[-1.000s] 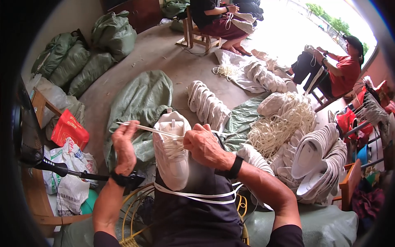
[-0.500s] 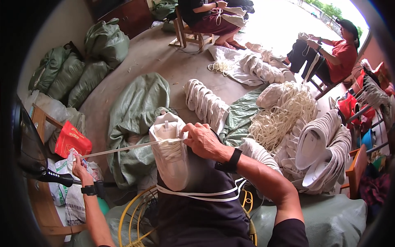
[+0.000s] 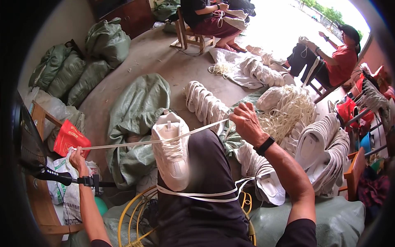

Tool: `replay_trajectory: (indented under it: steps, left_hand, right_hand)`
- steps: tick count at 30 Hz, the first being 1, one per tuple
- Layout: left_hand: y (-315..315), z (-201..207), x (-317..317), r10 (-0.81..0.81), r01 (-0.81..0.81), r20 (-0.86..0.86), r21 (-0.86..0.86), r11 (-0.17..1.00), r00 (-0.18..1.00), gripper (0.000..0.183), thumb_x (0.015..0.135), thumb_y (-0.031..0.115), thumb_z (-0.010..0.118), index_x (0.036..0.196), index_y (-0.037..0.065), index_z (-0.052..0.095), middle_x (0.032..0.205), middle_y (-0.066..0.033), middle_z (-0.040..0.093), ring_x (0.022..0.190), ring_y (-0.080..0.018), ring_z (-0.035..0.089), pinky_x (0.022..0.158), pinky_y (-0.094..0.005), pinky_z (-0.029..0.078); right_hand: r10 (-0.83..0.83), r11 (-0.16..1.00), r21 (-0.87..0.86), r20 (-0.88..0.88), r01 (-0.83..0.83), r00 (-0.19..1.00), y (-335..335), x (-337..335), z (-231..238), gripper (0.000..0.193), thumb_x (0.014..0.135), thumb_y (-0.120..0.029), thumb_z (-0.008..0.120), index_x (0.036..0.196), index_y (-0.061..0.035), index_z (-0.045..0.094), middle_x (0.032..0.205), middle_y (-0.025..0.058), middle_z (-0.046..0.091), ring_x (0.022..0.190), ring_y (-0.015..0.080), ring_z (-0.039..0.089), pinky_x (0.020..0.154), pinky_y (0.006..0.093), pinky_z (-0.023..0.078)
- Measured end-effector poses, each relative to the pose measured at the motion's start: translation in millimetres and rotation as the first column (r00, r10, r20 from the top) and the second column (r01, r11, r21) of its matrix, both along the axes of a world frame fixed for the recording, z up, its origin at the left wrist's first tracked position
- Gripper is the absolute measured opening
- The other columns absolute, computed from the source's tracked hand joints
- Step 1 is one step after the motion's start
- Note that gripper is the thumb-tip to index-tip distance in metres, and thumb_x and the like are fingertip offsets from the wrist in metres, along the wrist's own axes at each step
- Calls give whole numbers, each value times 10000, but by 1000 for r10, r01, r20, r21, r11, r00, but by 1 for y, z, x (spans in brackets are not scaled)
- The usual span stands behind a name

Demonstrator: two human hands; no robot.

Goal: The recorder is lacing and tying white shoes in a production environment.

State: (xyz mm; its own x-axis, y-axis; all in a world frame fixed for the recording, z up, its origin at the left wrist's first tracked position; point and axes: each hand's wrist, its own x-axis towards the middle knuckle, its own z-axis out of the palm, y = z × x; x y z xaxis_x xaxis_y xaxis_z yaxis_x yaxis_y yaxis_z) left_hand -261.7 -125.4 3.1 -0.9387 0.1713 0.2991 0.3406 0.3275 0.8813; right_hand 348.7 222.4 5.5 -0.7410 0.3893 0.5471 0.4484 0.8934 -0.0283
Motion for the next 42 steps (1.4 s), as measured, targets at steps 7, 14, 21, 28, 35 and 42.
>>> replay_trajectory:
  steps: [7, 14, 21, 28, 35, 42]
  left_hand:
    - [14, 22, 21, -54, -10, 323, 194, 981, 945, 231, 935, 319, 715, 1025, 107, 740, 888, 41, 672, 701, -64, 606, 631, -214, 527]
    - [0, 32, 23, -482, 103, 428, 657, 747, 764, 303, 994, 263, 651, 1226, 68, 662, 1144, -17, 709, 1005, -109, 665, 860, -259, 545]
    - [-10, 55, 46, -458, 55, 339, 753, 656, 821, 313, 997, 228, 645, 1222, 11, 656, 1111, -60, 704, 1018, -139, 664, 915, -292, 539]
    - [-4, 87, 64, -112, 162, -130, 487, 858, 985, 294, 983, 169, 634, 1169, -55, 677, 1066, -152, 713, 960, -230, 701, 860, -306, 563]
    - [45, 5, -35, -397, -36, 493, 660, 750, 775, 276, 976, 109, 640, 1222, -12, 610, 1144, -126, 705, 858, -177, 715, 745, -265, 591]
    - [30, -20, -1, -581, -94, 793, 602, 793, 184, 182, 1030, 263, 584, 1026, 87, 631, 650, 62, 485, 450, -50, 333, 398, -211, 267]
  right_hand:
    - [-560, 797, -375, -165, 473, 812, 14, 42, -19, 90, 849, -90, 647, 801, -61, 717, 718, 150, 692, 650, 296, 671, 624, 407, 504]
    - [-691, 377, -659, -668, -651, 275, 32, 81, -17, 213, 943, -9, 544, 1137, 44, 611, 1010, 191, 726, 884, 276, 737, 818, 338, 617]
    - [-863, 437, -633, -496, -639, -98, 85, 131, -25, 236, 978, 2, 557, 1204, 69, 552, 1151, 210, 686, 1001, 269, 709, 905, 359, 607]
    - [-821, 404, -636, -569, -658, 46, 86, 139, -33, 236, 997, -53, 583, 1216, 36, 588, 1105, 158, 703, 895, 202, 696, 806, 306, 591]
    - [-804, 386, -777, -548, -498, 230, 69, 78, -11, 153, 951, -73, 663, 1056, 37, 685, 836, 111, 727, 521, 121, 553, 529, 264, 476]
    - [-280, 746, -655, -475, -123, 834, -16, -48, 1, 90, 843, -52, 677, 882, -12, 747, 755, 129, 722, 645, 216, 683, 603, 346, 525]
